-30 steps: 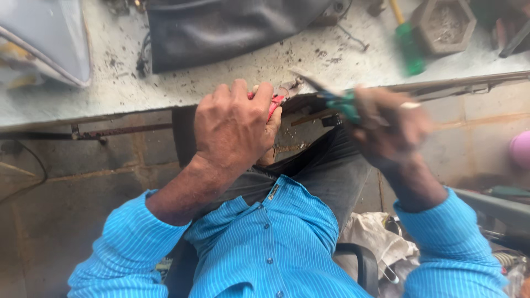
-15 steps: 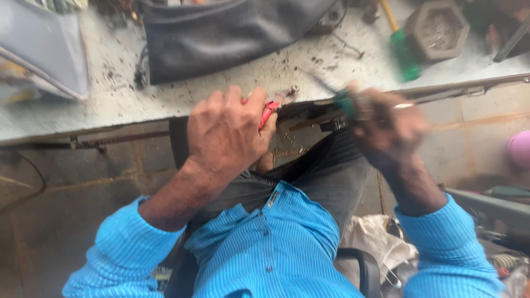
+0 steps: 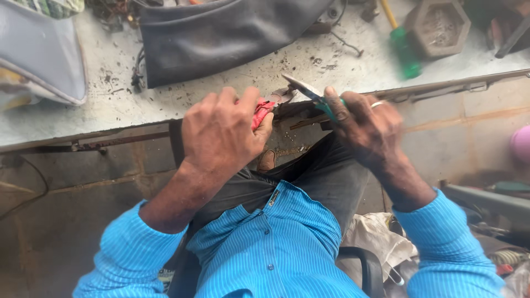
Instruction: The person uses pliers to strip and adjust wires and small metal components on a workbench. They repeatedly bend and cut wire ends, then handle a black rubber boot and a bundle of wires.
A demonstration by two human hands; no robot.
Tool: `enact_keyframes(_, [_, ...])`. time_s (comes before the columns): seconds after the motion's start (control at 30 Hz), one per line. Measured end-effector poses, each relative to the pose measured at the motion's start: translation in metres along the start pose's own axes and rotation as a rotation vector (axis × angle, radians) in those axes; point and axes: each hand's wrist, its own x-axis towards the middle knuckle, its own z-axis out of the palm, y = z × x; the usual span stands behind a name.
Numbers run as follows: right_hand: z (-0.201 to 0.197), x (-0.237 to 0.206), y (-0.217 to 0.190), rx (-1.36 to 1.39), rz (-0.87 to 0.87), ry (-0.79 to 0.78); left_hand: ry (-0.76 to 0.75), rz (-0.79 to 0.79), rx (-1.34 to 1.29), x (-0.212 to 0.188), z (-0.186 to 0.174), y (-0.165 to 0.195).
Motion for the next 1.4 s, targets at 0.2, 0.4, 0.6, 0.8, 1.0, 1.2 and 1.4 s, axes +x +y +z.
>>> enact_keyframes(0.2, [0.013,-0.008,0.03,-0.032,0.313,-0.113,0.003,-0.082,-0.116,-0.007,0.008,0.0])
enact_keyframes(0.4, [0.04,0.005,0.043,-0.004,0.492,-0.198,-0.047,-0.192,-0.157,-0.007,0.005,0.008])
enact_keyframes(0.6, [0.038,0.008,0.07,-0.034,0.498,-0.101,-0.032,-0.21,-0.17,-0.009,0.005,0.008])
enact_keyframes(0.8, [0.045,0.015,0.114,-0.229,0.394,-0.303,0.013,-0.197,-0.247,-0.01,0.005,0.009])
enact_keyframes(1.0, [0.068,0.027,0.121,-0.392,0.443,-0.41,0.04,-0.219,-0.238,-0.007,-0.001,0.008])
enact_keyframes(1.2, [0.075,0.022,0.128,-0.375,0.477,-0.218,0.018,-0.224,-0.266,-0.001,-0.002,0.004])
enact_keyframes(1.4, [0.05,0.029,0.108,-0.247,0.419,-0.126,0.024,-0.207,-0.268,-0.003,0.002,0.009])
